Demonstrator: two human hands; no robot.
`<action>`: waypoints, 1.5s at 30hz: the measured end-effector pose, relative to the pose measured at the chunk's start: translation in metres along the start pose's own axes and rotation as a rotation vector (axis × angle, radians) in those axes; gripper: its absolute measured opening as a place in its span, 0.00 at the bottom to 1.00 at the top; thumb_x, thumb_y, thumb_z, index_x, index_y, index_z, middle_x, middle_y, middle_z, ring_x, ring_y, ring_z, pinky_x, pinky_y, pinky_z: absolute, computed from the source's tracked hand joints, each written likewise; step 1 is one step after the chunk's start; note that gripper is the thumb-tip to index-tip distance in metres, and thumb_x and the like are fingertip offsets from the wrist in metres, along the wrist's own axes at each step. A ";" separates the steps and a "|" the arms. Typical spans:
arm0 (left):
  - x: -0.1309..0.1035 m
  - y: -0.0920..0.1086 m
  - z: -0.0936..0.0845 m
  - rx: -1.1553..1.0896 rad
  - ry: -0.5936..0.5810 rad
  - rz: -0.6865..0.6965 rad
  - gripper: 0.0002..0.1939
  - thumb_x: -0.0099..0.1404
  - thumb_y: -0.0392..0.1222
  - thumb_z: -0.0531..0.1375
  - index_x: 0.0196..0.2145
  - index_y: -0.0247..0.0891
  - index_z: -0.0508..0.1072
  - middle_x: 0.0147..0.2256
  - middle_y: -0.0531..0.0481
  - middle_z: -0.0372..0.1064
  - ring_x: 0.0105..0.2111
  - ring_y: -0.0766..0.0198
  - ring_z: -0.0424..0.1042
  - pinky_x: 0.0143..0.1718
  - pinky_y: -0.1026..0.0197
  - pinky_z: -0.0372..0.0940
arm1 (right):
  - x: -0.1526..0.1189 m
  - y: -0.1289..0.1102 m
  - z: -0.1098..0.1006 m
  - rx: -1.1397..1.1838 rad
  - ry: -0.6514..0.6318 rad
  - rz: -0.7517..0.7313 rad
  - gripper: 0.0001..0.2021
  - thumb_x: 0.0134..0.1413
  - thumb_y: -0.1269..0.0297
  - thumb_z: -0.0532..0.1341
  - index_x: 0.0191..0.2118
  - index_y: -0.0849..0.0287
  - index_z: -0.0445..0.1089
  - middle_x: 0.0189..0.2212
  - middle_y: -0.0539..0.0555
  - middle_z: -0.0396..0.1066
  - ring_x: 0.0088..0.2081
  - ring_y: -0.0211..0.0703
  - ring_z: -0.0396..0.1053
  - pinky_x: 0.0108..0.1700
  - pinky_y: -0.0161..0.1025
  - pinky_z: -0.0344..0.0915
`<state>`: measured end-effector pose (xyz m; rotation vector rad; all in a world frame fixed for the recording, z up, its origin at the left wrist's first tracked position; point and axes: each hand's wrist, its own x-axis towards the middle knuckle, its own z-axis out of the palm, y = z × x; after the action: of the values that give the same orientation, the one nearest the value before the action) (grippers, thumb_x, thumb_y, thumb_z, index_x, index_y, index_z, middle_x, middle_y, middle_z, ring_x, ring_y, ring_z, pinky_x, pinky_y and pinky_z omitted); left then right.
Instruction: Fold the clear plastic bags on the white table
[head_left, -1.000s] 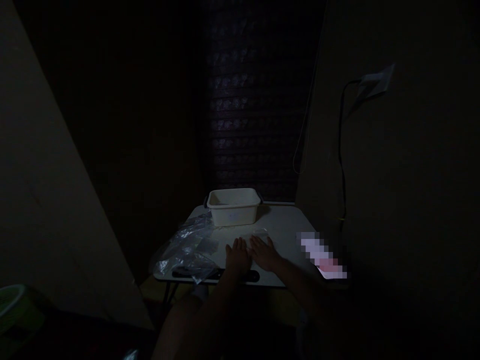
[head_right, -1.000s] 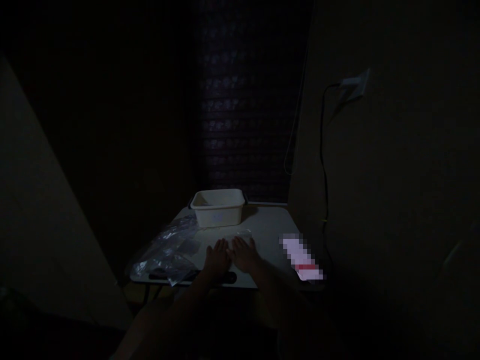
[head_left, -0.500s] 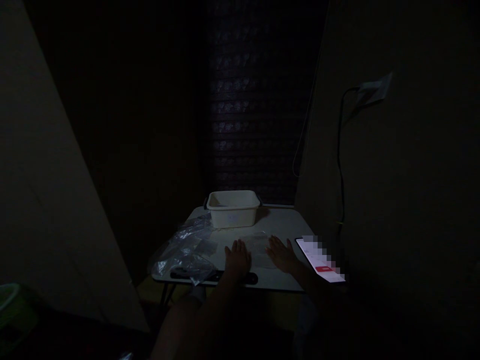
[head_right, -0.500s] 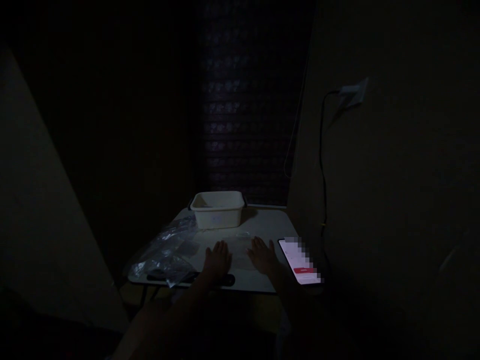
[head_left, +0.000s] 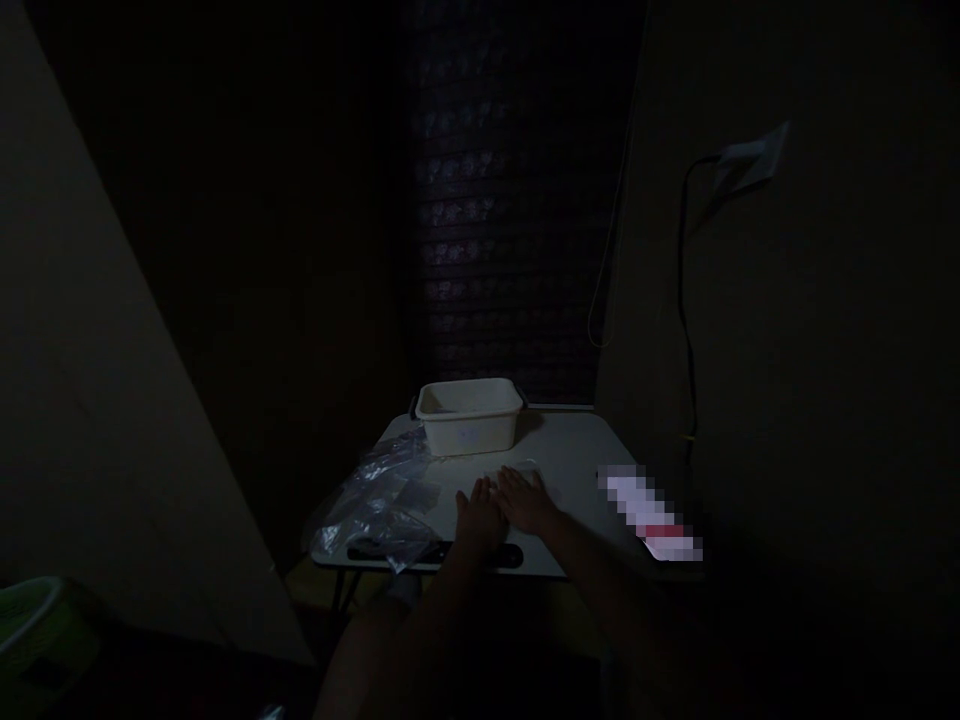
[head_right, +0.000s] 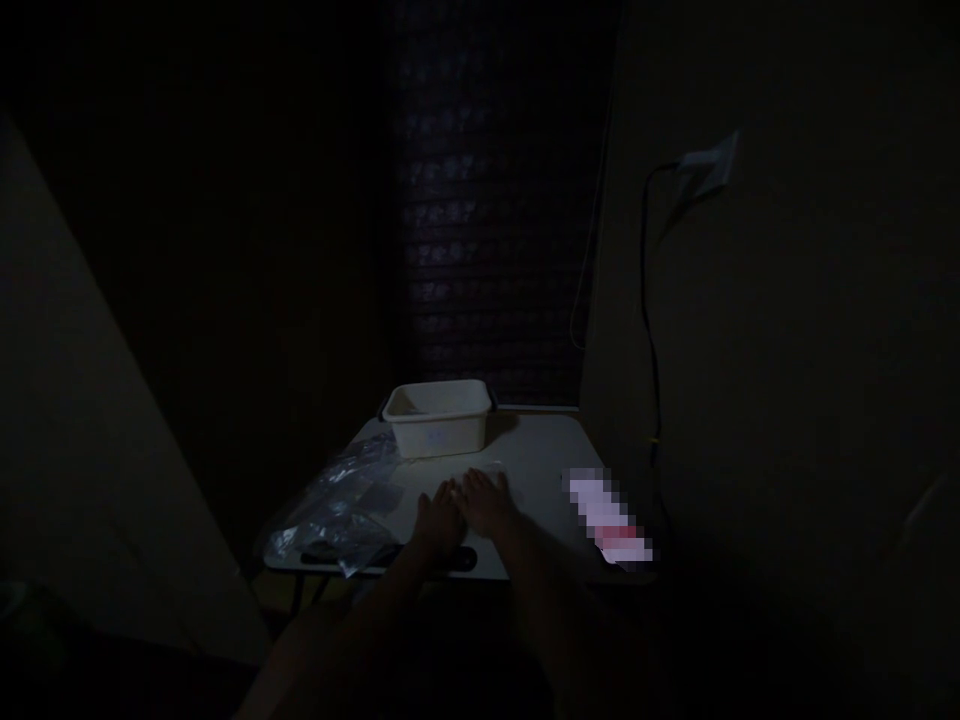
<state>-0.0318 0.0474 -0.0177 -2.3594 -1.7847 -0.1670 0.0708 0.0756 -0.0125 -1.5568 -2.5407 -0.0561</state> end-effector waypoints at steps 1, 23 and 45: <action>0.000 0.000 0.000 0.000 0.003 -0.010 0.22 0.57 0.43 0.36 0.48 0.35 0.50 0.50 0.43 0.43 0.50 0.57 0.40 0.41 0.45 0.43 | -0.001 0.003 0.000 -0.005 0.003 0.024 0.25 0.49 0.56 0.30 0.50 0.61 0.45 0.51 0.55 0.42 0.51 0.40 0.38 0.47 0.51 0.32; 0.001 0.003 -0.001 0.007 0.018 -0.055 0.23 0.57 0.43 0.35 0.48 0.31 0.50 0.50 0.42 0.43 0.50 0.58 0.40 0.42 0.46 0.43 | -0.017 0.006 -0.002 -0.011 0.016 0.000 0.26 0.49 0.56 0.29 0.51 0.62 0.44 0.51 0.55 0.43 0.51 0.40 0.37 0.48 0.49 0.31; 0.001 0.005 -0.002 0.028 0.009 -0.077 0.23 0.57 0.42 0.35 0.49 0.31 0.49 0.50 0.42 0.43 0.49 0.57 0.41 0.43 0.46 0.42 | -0.033 0.051 -0.006 -0.132 0.106 0.178 0.26 0.49 0.55 0.32 0.50 0.64 0.46 0.50 0.59 0.44 0.51 0.44 0.37 0.47 0.53 0.29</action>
<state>-0.0267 0.0465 -0.0164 -2.2691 -1.8628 -0.1617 0.1316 0.0697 -0.0141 -1.7707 -2.3510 -0.2820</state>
